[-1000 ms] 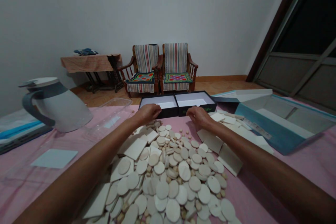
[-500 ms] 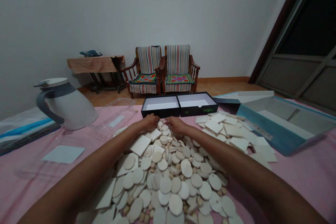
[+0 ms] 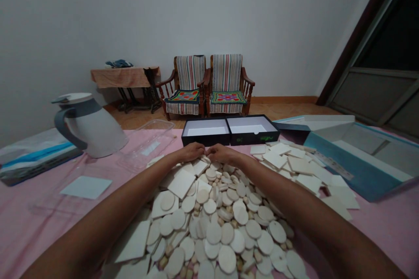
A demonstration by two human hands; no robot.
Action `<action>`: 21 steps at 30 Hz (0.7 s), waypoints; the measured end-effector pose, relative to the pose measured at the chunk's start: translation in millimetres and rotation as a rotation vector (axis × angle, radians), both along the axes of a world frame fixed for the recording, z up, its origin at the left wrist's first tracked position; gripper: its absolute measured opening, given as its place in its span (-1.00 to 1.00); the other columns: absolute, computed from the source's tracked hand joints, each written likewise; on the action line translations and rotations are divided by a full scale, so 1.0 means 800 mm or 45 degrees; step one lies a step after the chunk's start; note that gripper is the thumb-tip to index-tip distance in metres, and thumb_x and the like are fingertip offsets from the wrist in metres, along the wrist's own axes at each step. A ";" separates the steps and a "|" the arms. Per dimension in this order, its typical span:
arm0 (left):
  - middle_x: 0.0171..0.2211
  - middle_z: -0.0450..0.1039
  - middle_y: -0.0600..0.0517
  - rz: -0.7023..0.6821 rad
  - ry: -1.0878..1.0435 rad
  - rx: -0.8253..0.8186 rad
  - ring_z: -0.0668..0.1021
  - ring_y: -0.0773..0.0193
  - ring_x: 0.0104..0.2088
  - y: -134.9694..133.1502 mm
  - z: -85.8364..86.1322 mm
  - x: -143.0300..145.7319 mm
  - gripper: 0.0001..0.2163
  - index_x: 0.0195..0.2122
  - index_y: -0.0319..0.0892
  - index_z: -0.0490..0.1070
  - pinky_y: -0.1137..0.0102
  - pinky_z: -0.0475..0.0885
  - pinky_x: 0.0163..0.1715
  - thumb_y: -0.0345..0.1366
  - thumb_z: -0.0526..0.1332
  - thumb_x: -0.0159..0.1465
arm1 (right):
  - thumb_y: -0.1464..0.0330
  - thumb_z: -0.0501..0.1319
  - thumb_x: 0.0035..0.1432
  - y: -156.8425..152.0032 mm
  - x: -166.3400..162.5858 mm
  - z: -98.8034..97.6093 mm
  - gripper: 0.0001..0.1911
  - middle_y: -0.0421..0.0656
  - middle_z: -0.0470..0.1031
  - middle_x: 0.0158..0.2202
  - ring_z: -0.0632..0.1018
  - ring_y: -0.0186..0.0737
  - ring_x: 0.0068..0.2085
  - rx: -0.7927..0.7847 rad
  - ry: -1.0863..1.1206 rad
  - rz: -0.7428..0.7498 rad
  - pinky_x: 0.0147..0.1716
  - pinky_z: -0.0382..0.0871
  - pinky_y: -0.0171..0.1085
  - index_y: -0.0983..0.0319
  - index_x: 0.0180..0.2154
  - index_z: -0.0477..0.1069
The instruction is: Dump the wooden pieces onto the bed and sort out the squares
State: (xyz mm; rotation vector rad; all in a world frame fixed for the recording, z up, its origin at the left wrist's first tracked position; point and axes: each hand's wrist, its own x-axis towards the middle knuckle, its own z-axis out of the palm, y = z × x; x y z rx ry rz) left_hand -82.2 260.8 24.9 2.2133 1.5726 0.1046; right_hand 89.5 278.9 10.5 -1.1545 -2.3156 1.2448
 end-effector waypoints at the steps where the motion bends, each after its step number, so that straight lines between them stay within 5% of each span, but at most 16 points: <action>1: -0.05 0.42 -0.06 -0.005 -0.045 -0.008 0.52 0.17 -0.12 -0.004 0.003 0.001 -0.70 0.00 -0.23 0.36 0.18 0.49 -0.15 -0.18 0.18 0.32 | 0.52 0.12 -0.02 -0.003 0.005 0.005 -0.79 -0.24 0.43 -0.54 0.39 -0.37 -0.47 -0.017 0.027 0.013 -0.48 0.23 -0.43 0.33 -0.36 0.53; 6: -0.24 0.48 0.01 -0.059 -0.262 0.019 0.52 0.24 -0.18 -0.032 0.023 0.006 -0.78 -0.22 -0.27 0.42 0.34 0.42 -0.13 -0.29 0.02 0.36 | 0.54 0.11 -0.03 -0.023 0.032 0.032 -0.68 -0.19 0.52 -0.35 0.46 -0.32 -0.30 -0.032 0.160 0.099 -0.30 0.30 -0.39 0.33 -0.23 0.53; 12: -0.24 0.50 0.00 -0.139 -0.394 0.039 0.50 0.26 -0.20 -0.077 0.048 0.009 -0.72 -0.16 -0.24 0.41 0.41 0.39 -0.16 -0.21 -0.02 0.34 | 0.60 0.07 -0.06 -0.059 0.057 0.047 -0.57 -0.06 0.53 -0.13 0.49 -0.23 -0.10 0.107 0.256 0.177 -0.07 0.30 -0.28 0.35 -0.13 0.49; 21: -0.17 0.51 -0.04 -0.259 -0.344 0.151 0.51 0.24 -0.14 -0.138 0.070 0.017 -0.74 -0.13 -0.18 0.43 0.39 0.36 -0.08 -0.23 -0.01 0.36 | 0.58 0.08 0.00 -0.115 0.088 0.043 -0.56 -0.07 0.49 -0.02 0.47 -0.21 -0.01 0.310 0.284 0.179 -0.03 0.32 -0.22 0.21 -0.08 0.46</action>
